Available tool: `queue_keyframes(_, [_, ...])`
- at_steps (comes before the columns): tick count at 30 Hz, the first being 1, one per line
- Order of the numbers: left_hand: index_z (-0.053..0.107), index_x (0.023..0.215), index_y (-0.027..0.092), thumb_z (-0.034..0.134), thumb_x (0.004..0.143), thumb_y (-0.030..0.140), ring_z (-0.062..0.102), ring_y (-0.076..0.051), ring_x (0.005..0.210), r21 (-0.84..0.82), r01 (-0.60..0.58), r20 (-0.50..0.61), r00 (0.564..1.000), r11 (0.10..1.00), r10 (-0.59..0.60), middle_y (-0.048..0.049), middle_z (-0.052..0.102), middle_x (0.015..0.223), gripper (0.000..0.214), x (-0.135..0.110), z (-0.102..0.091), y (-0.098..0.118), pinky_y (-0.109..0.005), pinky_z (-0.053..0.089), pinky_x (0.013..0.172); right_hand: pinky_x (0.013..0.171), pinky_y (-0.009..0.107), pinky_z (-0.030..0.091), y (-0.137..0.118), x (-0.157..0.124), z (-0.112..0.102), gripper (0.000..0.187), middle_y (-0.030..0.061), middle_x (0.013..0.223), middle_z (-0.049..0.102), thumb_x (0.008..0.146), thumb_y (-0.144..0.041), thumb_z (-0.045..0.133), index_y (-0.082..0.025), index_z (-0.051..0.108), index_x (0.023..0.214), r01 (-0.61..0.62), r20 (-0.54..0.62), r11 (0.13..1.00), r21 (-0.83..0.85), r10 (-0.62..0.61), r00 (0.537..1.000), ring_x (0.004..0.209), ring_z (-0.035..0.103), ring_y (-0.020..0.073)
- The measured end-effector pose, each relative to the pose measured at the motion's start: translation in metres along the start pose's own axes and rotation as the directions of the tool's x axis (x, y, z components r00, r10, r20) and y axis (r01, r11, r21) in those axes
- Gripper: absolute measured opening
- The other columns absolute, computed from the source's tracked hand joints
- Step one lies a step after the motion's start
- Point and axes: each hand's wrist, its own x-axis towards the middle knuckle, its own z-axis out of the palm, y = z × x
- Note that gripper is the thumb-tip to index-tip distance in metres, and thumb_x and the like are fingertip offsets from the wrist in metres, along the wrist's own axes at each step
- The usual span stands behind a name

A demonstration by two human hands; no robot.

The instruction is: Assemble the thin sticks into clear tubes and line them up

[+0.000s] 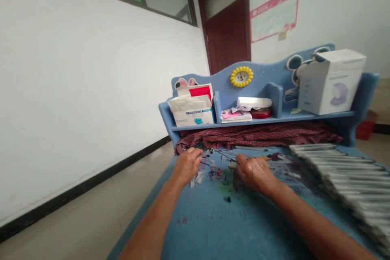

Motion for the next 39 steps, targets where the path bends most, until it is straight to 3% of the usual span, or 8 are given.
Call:
queue_keyframes(13, [0.059, 0.095, 0.022, 0.046, 0.081, 0.017, 0.057, -0.016, 0.085, 0.018, 0.010, -0.007, 1.000, 1.000, -0.010, -0.0041, 0.058, 0.089, 0.020, -0.010, 0.006, -0.006, -0.025, 0.043, 0.077, 0.044, 0.027, 0.015, -0.002, -0.005, 0.017, 0.013, 0.0045, 0.052, 0.061, 0.084, -0.013, 0.035, -0.016, 0.048, 0.080, 0.126, -0.063, 0.989, -0.074, -0.130, 0.989, 0.046, 0.059, 0.0159])
queue_keyframes(22, [0.060, 0.094, 0.023, 0.046, 0.080, 0.017, 0.056, -0.015, 0.086, 0.039, 0.063, 0.022, 0.998, 0.997, -0.064, -0.0036, 0.057, 0.088, 0.021, -0.011, 0.003, -0.001, -0.026, 0.043, 0.078, 0.044, 0.026, 0.016, -0.001, -0.006, 0.019, 0.014, 0.0051, 0.052, 0.061, 0.084, -0.013, 0.035, -0.016, 0.049, 0.081, 0.129, -0.076, 0.988, -0.089, -0.136, 0.988, 0.045, 0.057, 0.0152])
queue_keyframes(30, [0.061, 0.095, 0.023, 0.045, 0.080, 0.019, 0.057, -0.015, 0.081, 0.020, 0.003, 0.104, 0.995, 1.000, -0.005, -0.0031, 0.056, 0.087, 0.022, -0.012, 0.007, 0.004, -0.025, 0.044, 0.074, 0.045, 0.029, 0.011, -0.003, -0.009, 0.009, 0.015, 0.0044, 0.052, 0.061, 0.082, -0.009, 0.036, -0.016, 0.048, 0.078, 0.180, -0.068, 0.979, -0.093, -0.186, 0.980, 0.048, 0.058, 0.0161])
queue_keyframes(35, [0.060, 0.096, 0.023, 0.046, 0.081, 0.019, 0.056, -0.015, 0.082, -0.006, -0.042, 0.120, 0.992, 0.999, 0.043, -0.0033, 0.056, 0.086, 0.022, -0.013, 0.009, 0.011, -0.026, 0.044, 0.074, 0.047, 0.027, 0.016, -0.004, -0.008, 0.005, 0.014, 0.0063, 0.065, 0.064, 0.079, -0.005, 0.038, -0.016, 0.048, 0.081, 0.188, -0.053, 0.979, -0.074, -0.192, 0.980, 0.057, 0.058, 0.0161])
queue_keyframes(39, [0.060, 0.095, 0.023, 0.045, 0.082, 0.019, 0.056, -0.015, 0.081, -0.017, -0.063, 0.089, 0.994, 0.998, 0.064, -0.0039, 0.057, 0.087, 0.021, -0.014, 0.010, 0.017, -0.026, 0.043, 0.074, 0.049, 0.026, 0.021, -0.005, -0.008, 0.002, 0.017, 0.0057, 0.069, 0.063, 0.080, -0.005, 0.039, -0.016, 0.051, 0.081, 0.142, -0.119, 0.987, -0.070, -0.150, 0.982, 0.062, 0.057, 0.0163])
